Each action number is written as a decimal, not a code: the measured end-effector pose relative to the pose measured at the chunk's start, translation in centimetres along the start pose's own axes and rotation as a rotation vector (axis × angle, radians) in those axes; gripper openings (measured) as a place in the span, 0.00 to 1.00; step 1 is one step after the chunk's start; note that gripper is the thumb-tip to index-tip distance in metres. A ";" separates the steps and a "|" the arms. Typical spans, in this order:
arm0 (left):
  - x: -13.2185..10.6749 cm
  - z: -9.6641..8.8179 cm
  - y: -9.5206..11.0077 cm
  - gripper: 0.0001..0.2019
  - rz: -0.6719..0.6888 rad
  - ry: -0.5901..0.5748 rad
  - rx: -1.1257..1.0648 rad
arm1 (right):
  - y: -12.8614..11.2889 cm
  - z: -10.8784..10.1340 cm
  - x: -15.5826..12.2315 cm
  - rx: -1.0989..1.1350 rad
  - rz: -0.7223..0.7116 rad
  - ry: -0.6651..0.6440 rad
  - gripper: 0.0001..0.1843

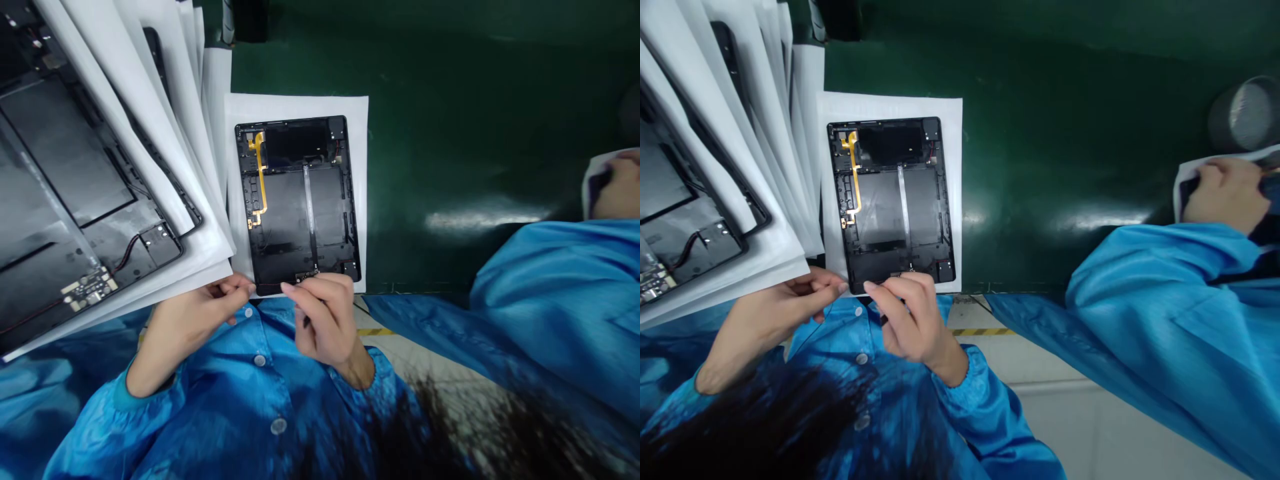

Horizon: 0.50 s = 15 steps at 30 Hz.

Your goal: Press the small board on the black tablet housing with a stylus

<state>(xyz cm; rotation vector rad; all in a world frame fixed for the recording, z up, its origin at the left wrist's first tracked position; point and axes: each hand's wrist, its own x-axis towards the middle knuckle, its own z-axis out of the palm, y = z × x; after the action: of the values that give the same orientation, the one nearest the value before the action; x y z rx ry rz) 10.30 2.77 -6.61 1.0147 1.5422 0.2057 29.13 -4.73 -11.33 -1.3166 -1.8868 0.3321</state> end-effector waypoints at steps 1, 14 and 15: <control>0.0 0.0 0.1 0.17 -0.014 -0.018 -0.001 | -0.1 -0.3 -0.1 0.001 0.047 0.030 0.25; 0.7 0.3 0.6 0.22 -0.185 -0.087 0.030 | 0.4 1.4 -1.2 0.218 0.100 0.188 0.20; 0.7 0.3 0.6 0.23 -0.192 -0.085 0.029 | 0.5 1.7 -1.2 0.215 0.089 0.189 0.19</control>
<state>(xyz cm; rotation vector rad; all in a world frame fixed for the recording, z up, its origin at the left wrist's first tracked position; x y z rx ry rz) 10.94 3.49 -6.82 0.8807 1.5576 0.0062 28.41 -5.16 -13.28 -1.2432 -1.5923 0.4286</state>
